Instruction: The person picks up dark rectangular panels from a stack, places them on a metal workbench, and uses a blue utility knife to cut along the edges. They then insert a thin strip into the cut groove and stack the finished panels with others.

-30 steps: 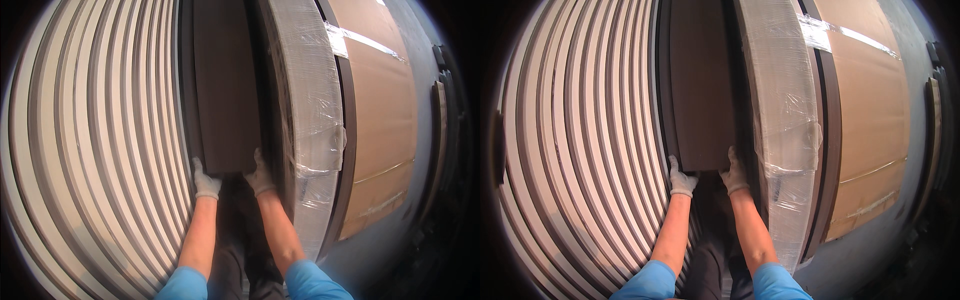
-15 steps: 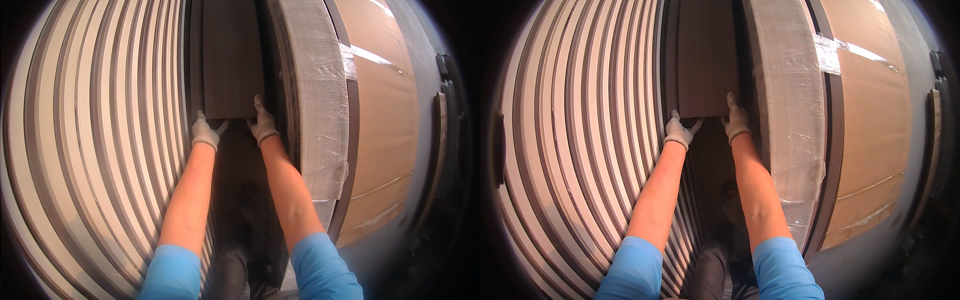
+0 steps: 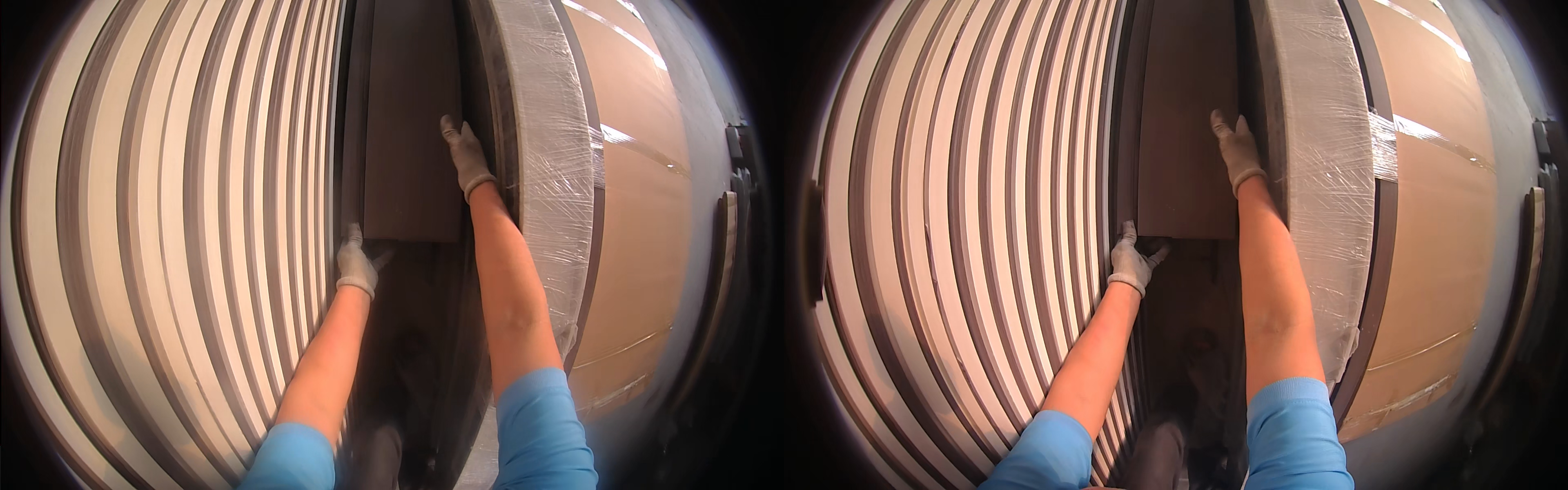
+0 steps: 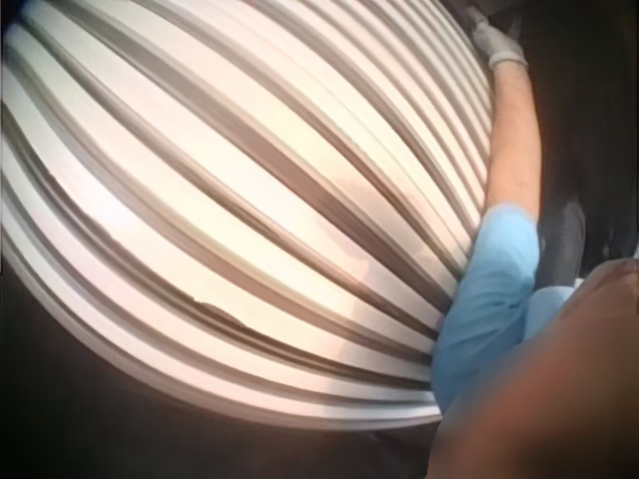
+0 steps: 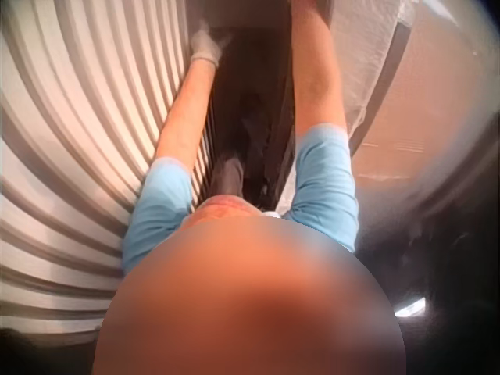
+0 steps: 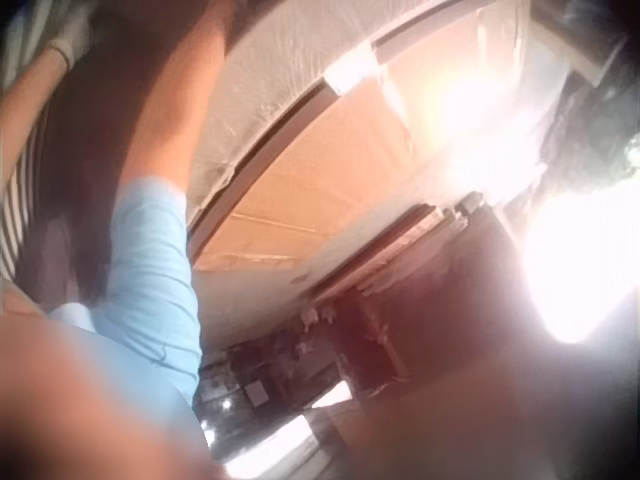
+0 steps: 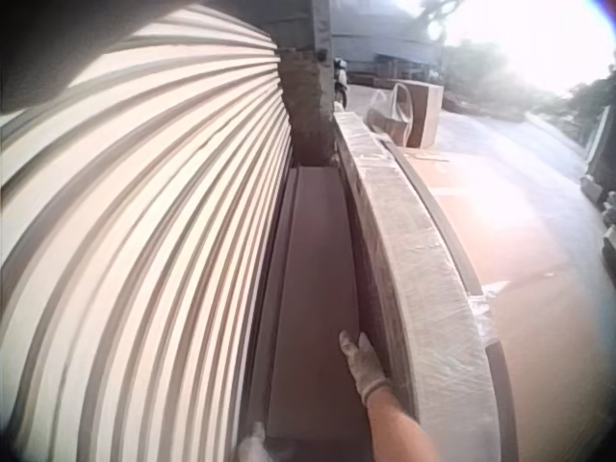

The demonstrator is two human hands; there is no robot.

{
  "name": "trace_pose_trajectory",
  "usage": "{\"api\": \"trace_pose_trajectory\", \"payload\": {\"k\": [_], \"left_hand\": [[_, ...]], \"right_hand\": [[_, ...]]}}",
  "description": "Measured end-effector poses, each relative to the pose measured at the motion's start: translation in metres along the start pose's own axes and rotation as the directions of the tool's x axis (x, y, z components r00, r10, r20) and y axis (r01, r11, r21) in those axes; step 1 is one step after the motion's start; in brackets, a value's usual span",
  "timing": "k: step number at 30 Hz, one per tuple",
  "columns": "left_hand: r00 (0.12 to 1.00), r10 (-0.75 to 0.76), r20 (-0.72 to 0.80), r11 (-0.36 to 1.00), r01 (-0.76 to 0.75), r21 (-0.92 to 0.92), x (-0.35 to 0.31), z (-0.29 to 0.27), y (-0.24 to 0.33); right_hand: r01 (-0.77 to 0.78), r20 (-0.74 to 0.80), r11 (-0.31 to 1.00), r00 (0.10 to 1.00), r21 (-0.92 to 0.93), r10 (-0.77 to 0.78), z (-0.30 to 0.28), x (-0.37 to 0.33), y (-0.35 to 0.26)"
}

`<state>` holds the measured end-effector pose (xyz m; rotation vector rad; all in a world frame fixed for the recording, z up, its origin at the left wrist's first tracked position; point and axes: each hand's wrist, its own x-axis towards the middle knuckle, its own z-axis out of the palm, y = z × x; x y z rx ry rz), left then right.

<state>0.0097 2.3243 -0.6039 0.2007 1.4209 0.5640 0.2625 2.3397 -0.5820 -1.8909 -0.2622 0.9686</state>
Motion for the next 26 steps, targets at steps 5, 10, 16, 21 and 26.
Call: {"api": "trace_pose_trajectory", "payload": {"k": [5,10,16,21,26], "left_hand": [[0.997,-0.071,-0.018,0.997,0.070,-0.032,-0.008,-0.009,0.002],[1.000,-0.024,0.001,0.996,0.024,-0.090,-0.012,-0.003,-0.006],[0.999,-0.042,0.015,0.994,0.043,-0.101,-0.004,-0.004,-0.006],[0.998,-0.052,0.048,0.995,0.055,-0.081,0.005,-0.013,-0.008],[0.959,-0.133,0.250,0.990,0.138,-0.002,-0.006,-0.039,-0.007]], "right_hand": [[-0.017,0.051,0.986,0.998,-0.168,0.026,0.003,-0.019,-0.006],[-0.021,0.020,0.956,0.999,-0.292,0.029,0.007,-0.016,-0.018],[-0.002,-0.057,0.882,0.998,-0.470,-0.028,0.012,-0.015,-0.006],[0.137,-0.184,0.850,0.947,-0.509,-0.263,0.020,-0.060,0.004],[0.339,0.009,0.927,0.940,-0.158,-0.342,-0.002,-0.172,0.010]]}}
